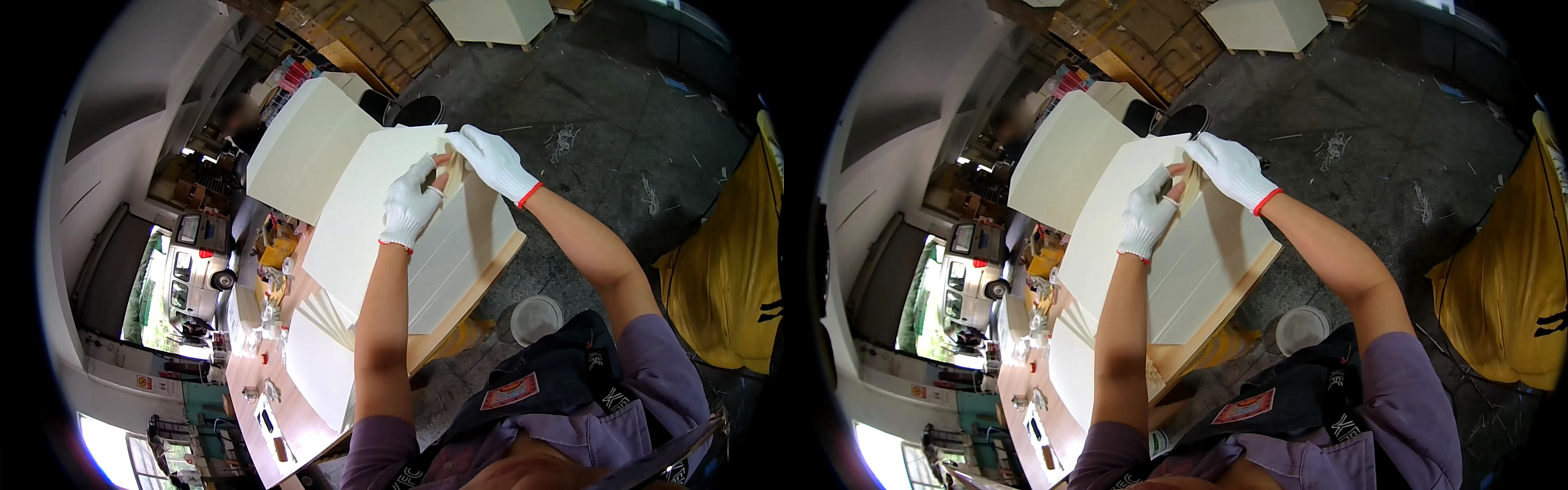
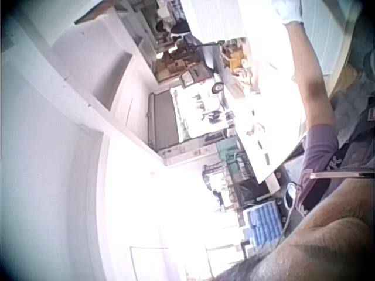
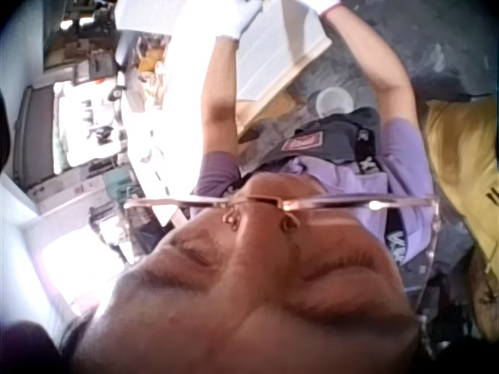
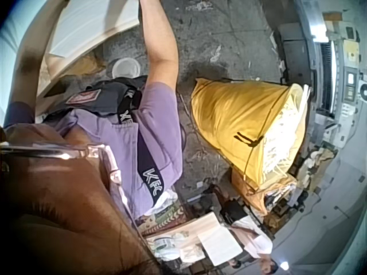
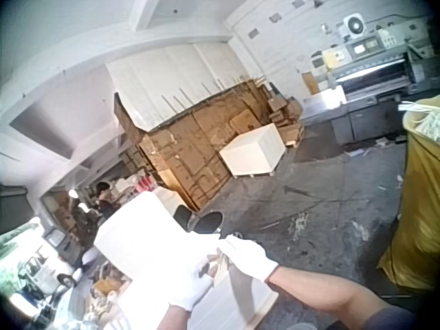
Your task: The person sands the edges of white rectangular panels using a sanding block. They repeatedly pick up a panel, sand its edges, and place it back on the table. The task is performed one panel at a time in a repetitive cycle.
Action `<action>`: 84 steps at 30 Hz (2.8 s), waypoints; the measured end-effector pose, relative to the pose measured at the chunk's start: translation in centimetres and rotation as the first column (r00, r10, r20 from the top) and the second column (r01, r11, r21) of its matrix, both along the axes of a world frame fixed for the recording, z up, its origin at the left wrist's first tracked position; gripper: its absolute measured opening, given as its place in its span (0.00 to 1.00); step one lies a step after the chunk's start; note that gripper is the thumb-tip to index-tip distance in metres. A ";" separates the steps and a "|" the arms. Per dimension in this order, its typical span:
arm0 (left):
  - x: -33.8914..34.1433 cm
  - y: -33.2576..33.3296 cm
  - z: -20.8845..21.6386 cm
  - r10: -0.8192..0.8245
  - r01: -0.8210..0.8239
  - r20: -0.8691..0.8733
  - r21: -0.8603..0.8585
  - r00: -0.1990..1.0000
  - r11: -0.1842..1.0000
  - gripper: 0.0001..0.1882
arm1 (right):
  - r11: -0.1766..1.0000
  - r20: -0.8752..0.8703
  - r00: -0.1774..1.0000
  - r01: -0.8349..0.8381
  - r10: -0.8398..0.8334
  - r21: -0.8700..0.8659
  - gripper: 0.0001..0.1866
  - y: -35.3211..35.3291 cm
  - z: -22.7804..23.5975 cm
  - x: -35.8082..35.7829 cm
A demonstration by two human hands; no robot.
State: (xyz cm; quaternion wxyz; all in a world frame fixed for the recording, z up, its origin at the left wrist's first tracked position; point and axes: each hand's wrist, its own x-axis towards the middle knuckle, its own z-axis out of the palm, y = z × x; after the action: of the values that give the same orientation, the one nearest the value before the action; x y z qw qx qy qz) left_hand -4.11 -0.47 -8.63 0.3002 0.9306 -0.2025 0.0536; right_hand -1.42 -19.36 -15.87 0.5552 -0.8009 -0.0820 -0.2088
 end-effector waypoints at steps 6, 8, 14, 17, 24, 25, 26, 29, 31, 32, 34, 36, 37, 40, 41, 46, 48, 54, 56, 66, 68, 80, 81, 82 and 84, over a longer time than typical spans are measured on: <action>0.4 0.2 -0.7 -0.032 0.029 0.085 0.032 0.996 0.999 0.17 | 1.000 0.006 1.000 -0.013 0.013 -0.004 0.28 -0.1 -0.4 0.3; 0.3 -0.1 -0.3 0.007 -0.006 -0.015 0.057 1.000 0.998 0.18 | 1.000 0.034 0.999 -0.003 0.003 0.005 0.28 -0.1 -0.8 0.6; 0.3 0.1 -0.6 -0.004 0.004 -0.004 0.069 1.000 0.998 0.20 | 1.000 0.008 1.000 -0.007 0.007 0.017 0.28 0.1 -0.6 0.4; 0.0 -0.2 -0.2 -0.007 0.007 0.000 0.066 1.000 0.998 0.19 | 1.000 -0.004 1.000 -0.015 0.015 0.010 0.29 -0.1 -0.3 0.3; 0.4 0.5 -0.9 -0.089 0.086 0.149 0.030 0.985 0.996 0.17 | 1.000 -0.028 1.000 -0.014 0.015 0.021 0.27 -0.1 -0.1 0.2; 0.5 0.5 -0.8 -0.076 0.069 0.114 0.061 0.991 0.996 0.17 | 1.000 -0.017 1.000 -0.009 0.010 0.028 0.26 0.0 -0.3 0.3; 0.5 0.4 -0.7 -0.070 0.061 0.102 0.088 0.992 0.994 0.17 | 1.000 -0.012 1.000 -0.005 0.005 0.031 0.26 0.0 -0.4 0.4; -0.2 0.0 -0.3 -0.067 0.048 0.115 0.159 0.991 0.986 0.18 | 0.999 -0.006 1.000 0.001 -0.001 0.034 0.26 0.1 -0.7 0.4; -0.1 0.0 -0.4 -0.044 0.031 0.088 0.145 0.995 0.989 0.20 | 0.999 -0.005 1.000 -0.005 0.005 0.034 0.26 0.1 -0.7 0.4; 0.0 0.0 -0.4 -0.034 0.023 0.075 0.137 0.997 0.990 0.21 | 0.999 -0.006 1.000 -0.002 0.002 0.036 0.26 0.1 -0.7 0.4; 0.2 0.0 -0.7 -0.046 0.037 0.076 0.116 0.996 0.993 0.22 | 0.999 -0.012 1.000 0.010 -0.010 0.040 0.27 0.1 -0.7 0.5; 0.2 0.0 -0.8 -0.077 0.058 0.135 0.141 0.988 0.988 0.23 | 0.998 -0.006 1.000 0.003 -0.002 0.058 0.27 0.0 -0.5 0.4; 0.0 0.0 -1.0 -0.106 0.072 0.191 0.177 0.976 0.982 0.24 | 0.997 0.006 1.000 -0.013 0.012 0.072 0.28 -0.2 -0.4 0.3; -0.5 0.2 -1.5 -0.180 0.117 0.348 0.194 0.920 0.974 0.25 | 0.995 -0.052 0.999 0.003 0.002 0.097 0.29 -1.8 0.1 -0.2; -0.6 0.2 -1.5 -0.199 0.135 0.399 0.184 0.895 0.974 0.26 | 0.998 -0.089 0.994 0.061 -0.060 -0.002 0.30 -2.7 0.5 -0.4; -0.8 0.4 -1.6 -0.101 0.003 0.373 0.254 0.922 0.967 0.23 | 0.868 -0.091 0.996 -0.063 0.020 -0.493 0.28 -3.5 0.4 -1.7; -0.8 0.0 -1.1 -0.074 -0.021 0.317 0.286 0.946 0.958 0.23 | 0.820 0.076 0.997 0.023 0.025 -0.571 0.28 -3.8 0.0 -1.3; 1.3 -0.5 -1.2 -0.033 -0.061 0.297 0.303 0.954 0.951 0.21 | 0.683 0.429 0.896 0.244 0.113 -0.689 0.23 -4.3 0.8 -0.3; 2.2 -0.7 -1.3 -0.031 -0.065 0.306 0.298 0.952 0.952 0.21 | 0.682 0.413 0.901 0.218 0.135 -0.698 0.23 -4.1 1.4 0.1; 1.0 0.5 -1.8 -0.016 0.017 0.048 -0.030 0.999 0.999 0.21 | 0.989 -0.058 0.987 -0.147 0.147 0.009 0.27 -1.1 0.7 0.3; 0.7 0.3 -1.3 0.001 -0.001 -0.002 -0.020 1.000 1.000 0.22 | 0.994 -0.002 0.994 -0.110 0.110 0.027 0.26 -0.9 0.2 0.4; 0.4 0.2 -1.5 0.029 -0.022 0.050 -0.126 0.998 0.992 0.19 | 0.995 -0.034 0.996 -0.088 0.086 -0.047 0.28 -0.8 0.7 -0.6; 0.5 0.2 -1.6 0.031 -0.024 0.071 -0.099 0.997 0.995 0.19 | 0.995 -0.034 0.997 -0.075 0.073 -0.068 0.28 -0.6 0.7 -0.7; 0.5 0.3 -1.6 0.033 -0.026 0.093 -0.072 0.995 0.997 0.18 | 0.994 -0.035 0.998 -0.063 0.060 -0.089 0.29 -0.6 0.6 -0.7; 0.6 0.4 -1.7 0.008 -0.004 0.095 -0.045 0.995 0.999 0.18 | 0.996 -0.010 0.999 -0.053 0.052 -0.073 0.29 -0.7 0.3 -0.2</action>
State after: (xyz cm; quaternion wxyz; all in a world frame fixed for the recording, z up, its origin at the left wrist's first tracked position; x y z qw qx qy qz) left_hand -3.46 -0.11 -10.30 0.3106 0.9207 -0.2124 0.1035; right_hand -1.57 -20.04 -15.56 0.5311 -0.8191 -0.1082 -0.1878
